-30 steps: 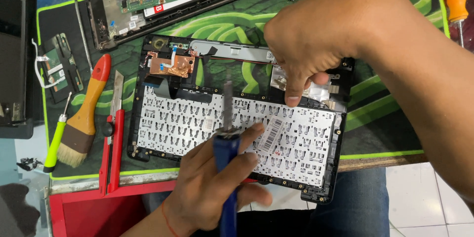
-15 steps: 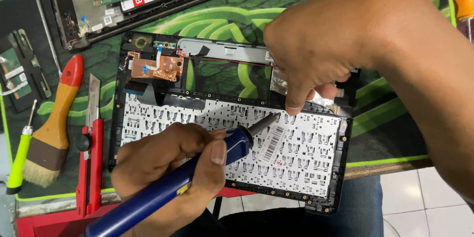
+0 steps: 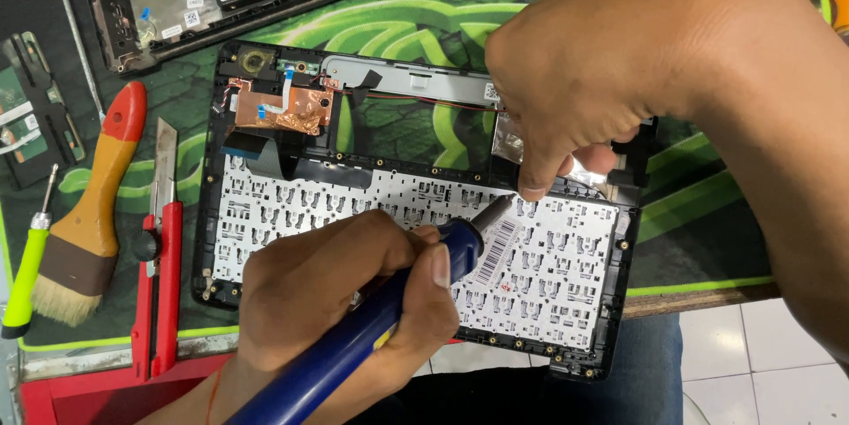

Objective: Using a soldering iron to melt and flatten plastic rivets to secure a replacement keyboard into a laptop chassis.

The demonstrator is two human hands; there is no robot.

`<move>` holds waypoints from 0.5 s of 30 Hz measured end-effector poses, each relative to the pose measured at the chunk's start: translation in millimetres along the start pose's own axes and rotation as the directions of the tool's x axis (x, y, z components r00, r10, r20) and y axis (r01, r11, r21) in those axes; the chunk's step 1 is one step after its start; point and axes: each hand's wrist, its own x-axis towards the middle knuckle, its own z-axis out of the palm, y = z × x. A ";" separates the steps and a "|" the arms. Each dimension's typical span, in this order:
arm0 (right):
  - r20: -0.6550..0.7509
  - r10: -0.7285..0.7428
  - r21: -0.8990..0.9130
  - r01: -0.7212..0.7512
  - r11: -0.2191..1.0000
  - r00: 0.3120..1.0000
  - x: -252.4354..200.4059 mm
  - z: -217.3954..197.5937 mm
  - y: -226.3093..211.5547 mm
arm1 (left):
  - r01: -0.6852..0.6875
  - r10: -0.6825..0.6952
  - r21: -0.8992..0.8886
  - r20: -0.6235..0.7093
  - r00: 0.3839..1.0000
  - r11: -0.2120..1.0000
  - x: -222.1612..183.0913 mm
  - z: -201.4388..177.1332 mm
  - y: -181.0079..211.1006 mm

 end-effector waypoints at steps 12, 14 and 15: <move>-0.059 -0.069 -0.002 0.069 0.998 0.996 0.1 4.9 7.9 | -0.023 -0.030 0.192 0.269 0.963 0.981 21.1 2.6 25.2; -0.058 -0.074 -0.002 0.074 0.997 0.996 2.0 6.0 8.9 | -0.003 -0.053 0.211 0.261 0.964 0.977 19.2 1.8 22.6; -0.054 -0.083 -0.005 0.083 0.997 0.995 2.7 6.4 8.2 | 0.022 -0.081 0.230 0.251 0.965 0.973 17.4 0.7 21.4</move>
